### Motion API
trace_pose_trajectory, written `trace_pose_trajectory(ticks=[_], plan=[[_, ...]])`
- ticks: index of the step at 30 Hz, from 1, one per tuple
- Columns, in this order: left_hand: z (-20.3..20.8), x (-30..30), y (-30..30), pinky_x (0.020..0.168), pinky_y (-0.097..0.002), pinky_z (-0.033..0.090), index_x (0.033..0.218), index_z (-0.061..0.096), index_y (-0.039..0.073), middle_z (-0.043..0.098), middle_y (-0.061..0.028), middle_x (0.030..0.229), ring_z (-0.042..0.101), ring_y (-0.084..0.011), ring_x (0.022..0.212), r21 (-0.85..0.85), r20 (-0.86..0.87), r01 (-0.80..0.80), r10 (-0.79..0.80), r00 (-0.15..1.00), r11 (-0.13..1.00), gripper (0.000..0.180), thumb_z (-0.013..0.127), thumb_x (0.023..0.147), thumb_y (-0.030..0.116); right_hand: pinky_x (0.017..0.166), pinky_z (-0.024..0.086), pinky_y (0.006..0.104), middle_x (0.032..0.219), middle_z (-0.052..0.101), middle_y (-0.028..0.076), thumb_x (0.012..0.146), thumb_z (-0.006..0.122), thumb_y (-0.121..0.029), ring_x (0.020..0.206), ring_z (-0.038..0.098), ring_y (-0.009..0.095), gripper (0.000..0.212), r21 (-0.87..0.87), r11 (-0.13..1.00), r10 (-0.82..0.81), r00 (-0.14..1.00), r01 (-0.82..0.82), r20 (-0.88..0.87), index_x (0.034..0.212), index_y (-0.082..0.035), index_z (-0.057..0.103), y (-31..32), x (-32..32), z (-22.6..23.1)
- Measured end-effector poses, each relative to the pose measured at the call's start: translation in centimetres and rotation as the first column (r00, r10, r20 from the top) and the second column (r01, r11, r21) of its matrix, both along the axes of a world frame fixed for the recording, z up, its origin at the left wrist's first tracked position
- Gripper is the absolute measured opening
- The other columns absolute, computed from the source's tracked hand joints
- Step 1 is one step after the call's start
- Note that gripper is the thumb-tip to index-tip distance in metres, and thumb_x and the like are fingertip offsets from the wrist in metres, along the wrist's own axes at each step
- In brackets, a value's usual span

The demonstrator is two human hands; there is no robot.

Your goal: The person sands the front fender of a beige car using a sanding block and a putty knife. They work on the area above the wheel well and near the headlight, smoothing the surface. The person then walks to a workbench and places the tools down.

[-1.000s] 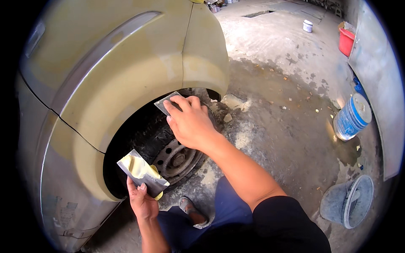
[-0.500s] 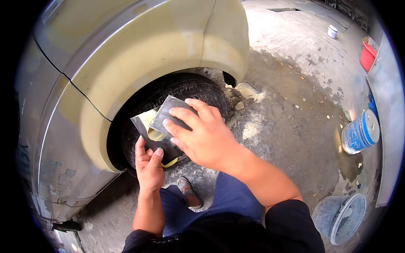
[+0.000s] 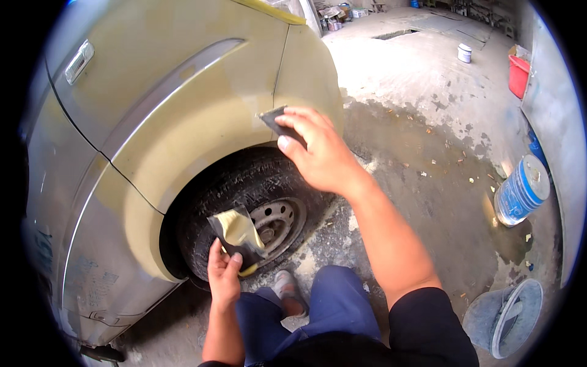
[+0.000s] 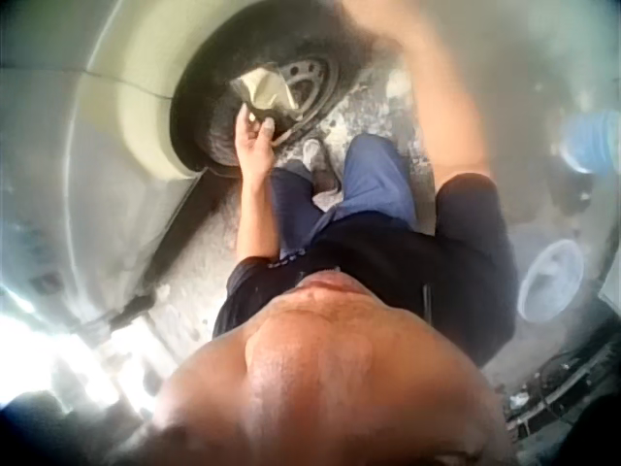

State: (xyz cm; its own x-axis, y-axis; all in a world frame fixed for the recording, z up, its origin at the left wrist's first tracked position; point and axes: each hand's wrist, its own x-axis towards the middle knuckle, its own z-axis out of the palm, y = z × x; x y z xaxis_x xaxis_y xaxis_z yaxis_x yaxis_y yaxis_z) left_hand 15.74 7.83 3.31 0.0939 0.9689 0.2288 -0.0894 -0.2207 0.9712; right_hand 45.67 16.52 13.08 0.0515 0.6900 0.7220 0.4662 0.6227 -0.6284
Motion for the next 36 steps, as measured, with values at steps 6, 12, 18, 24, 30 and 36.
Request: trace_pose_trajectory(ticks=[6, 12, 18, 24, 30, 36], plan=[[-6.5, -0.5, 1.0, 0.101, -0.0345, 0.045, 0.144, 0.036, 0.0, 0.063, -0.0153, 0.125, 0.061, -0.022, 0.114, -0.365, 0.354, 0.272, -0.137, 0.925, 0.89, 0.061, 0.052, 0.087, -0.012, 0.106, 0.035, 0.0469, 0.138, 0.048, 0.011, 0.094, 0.054, -0.024, 0.126, 0.042, 0.032, 0.04, 0.133, 0.954, -0.291, 0.938, 0.269, 0.187, 0.131, -0.007, 0.056, 7.8, -0.1, 4.5], [-9.4, 0.1, 3.3, 0.101, -0.037, 0.046, 0.142, 0.041, 0.002, 0.063, -0.0133, 0.125, 0.061, -0.0231, 0.114, -0.459, 0.402, 0.364, -0.176, 0.899, 0.81, 0.062, 0.053, 0.083, -0.012, 0.103, 0.035, 0.0524, 0.141, 0.046, 0.01, 0.097, 0.051, -0.026, 0.126, 0.041, 0.035, 0.039, 0.207, 0.911, -0.408, 0.85, 0.356, 0.332, 0.133, -0.011, 0.055, 11.2, -1.8, 6.2], [-9.9, 0.3, 4.7, 0.101, -0.0384, 0.047, 0.14, 0.044, 0.004, 0.063, -0.0123, 0.124, 0.062, -0.0231, 0.114, -0.501, 0.394, 0.393, -0.201, 0.897, 0.771, 0.061, 0.056, 0.082, -0.012, 0.099, 0.037, 0.055, 0.141, 0.045, 0.012, 0.096, 0.053, -0.025, 0.125, 0.041, 0.036, 0.038, 0.267, 0.9, -0.42, 0.849, 0.345, 0.319, 0.131, -0.012, 0.056, 12.8, -2.7, 6.5], [-10.9, -0.2, 5.3, 0.096, -0.0343, 0.049, 0.144, 0.037, 0.002, 0.065, -0.015, 0.12, 0.064, -0.0219, 0.108, -0.508, 0.416, 0.431, -0.226, 0.881, 0.746, 0.062, 0.051, 0.086, -0.013, 0.103, 0.037, 0.0514, 0.14, 0.048, 0.008, 0.095, 0.056, -0.025, 0.127, 0.042, 0.033, 0.038, 0.29, 0.877, -0.466, 0.826, 0.382, 0.319, 0.131, -0.014, 0.058, 13.4, -3.6, 6.6], [-10.1, -0.4, 5.4, 0.1, -0.0358, 0.047, 0.14, 0.043, 0.003, 0.064, -0.0119, 0.122, 0.063, -0.0219, 0.112, -0.512, 0.408, 0.393, -0.186, 0.894, 0.764, 0.062, 0.054, 0.081, -0.014, 0.094, 0.04, 0.0537, 0.138, 0.047, 0.01, 0.094, 0.056, -0.022, 0.121, 0.043, 0.037, 0.038, 0.304, 0.884, -0.445, 0.838, 0.355, 0.315, 0.13, -0.012, 0.057, 13.6, -4.1, 5.5], [-10.6, -1.2, 5.4, 0.101, -0.0346, 0.045, 0.144, 0.036, -0.001, 0.062, -0.0141, 0.125, 0.061, -0.0216, 0.115, -0.499, 0.419, 0.391, -0.18, 0.89, 0.773, 0.063, 0.051, 0.084, -0.014, 0.091, 0.042, 0.055, 0.138, 0.045, 0.012, 0.093, 0.056, -0.02, 0.118, 0.043, 0.038, 0.038, 0.274, 0.902, -0.416, 0.846, 0.335, 0.333, 0.13, -0.011, 0.056, 12.9, -4.5, 3.4]])
